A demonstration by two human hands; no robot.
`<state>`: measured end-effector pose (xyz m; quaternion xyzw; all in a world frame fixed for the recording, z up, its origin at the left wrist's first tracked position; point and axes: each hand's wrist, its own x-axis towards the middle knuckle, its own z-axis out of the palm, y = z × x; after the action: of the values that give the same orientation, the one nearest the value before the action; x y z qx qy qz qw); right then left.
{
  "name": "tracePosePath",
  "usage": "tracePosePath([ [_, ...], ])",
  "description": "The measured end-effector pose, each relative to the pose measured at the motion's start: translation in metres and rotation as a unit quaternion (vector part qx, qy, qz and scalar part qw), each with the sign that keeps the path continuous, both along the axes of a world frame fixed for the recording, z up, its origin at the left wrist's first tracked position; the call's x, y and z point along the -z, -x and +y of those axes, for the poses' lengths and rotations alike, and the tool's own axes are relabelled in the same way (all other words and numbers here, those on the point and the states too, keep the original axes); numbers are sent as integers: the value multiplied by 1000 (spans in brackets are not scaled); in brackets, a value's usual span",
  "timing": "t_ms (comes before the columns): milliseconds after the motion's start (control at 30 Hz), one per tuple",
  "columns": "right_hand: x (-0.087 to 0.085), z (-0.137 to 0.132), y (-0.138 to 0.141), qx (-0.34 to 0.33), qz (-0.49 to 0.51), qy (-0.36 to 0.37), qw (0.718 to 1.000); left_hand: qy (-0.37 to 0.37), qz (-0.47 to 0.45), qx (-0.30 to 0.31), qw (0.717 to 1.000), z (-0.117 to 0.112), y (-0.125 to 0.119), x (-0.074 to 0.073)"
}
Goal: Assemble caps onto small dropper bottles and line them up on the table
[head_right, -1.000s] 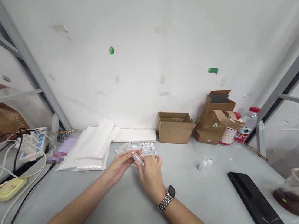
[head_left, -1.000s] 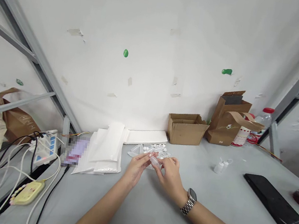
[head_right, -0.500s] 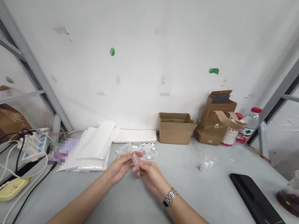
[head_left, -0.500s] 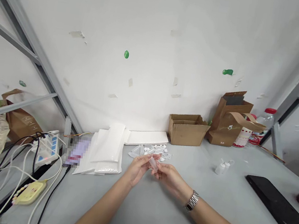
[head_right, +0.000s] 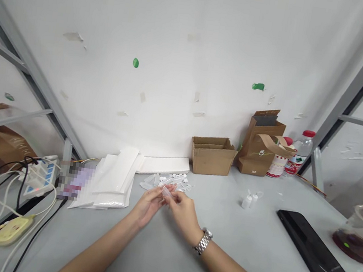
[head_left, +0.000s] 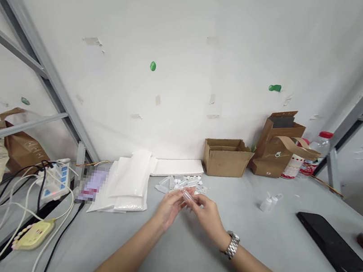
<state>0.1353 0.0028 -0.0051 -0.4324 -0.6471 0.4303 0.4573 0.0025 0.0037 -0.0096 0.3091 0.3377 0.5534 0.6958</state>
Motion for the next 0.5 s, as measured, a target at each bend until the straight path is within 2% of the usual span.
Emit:
tracePosePath([
  [33,-2,1,0,-44,44,64,996,7,-1,5,1000,0,1,0],
  [100,-3,4,-1,-128,144,177,965,16,-11,24,1000,1,3,-1],
  [167,-2,5,-2,-177,217,243,929,20,-13,36,999,1,4,-3],
  [200,-2,5,-2,-186,232,258,919,19,-8,33,999,1,5,-4],
  [233,-1,5,-2,-189,228,259,919,15,-1,24,1000,1,5,-5],
  [300,0,5,-1,-168,184,221,943,3,13,-5,1000,0,5,-6],
  [400,1,3,0,-82,102,129,983,-17,16,-20,1000,-1,2,-4],
  [467,1,3,0,-44,95,107,989,-19,11,-7,1000,-2,0,-3],
  [500,1,3,-1,-45,110,119,986,-17,10,0,1000,-3,-2,-3],
])
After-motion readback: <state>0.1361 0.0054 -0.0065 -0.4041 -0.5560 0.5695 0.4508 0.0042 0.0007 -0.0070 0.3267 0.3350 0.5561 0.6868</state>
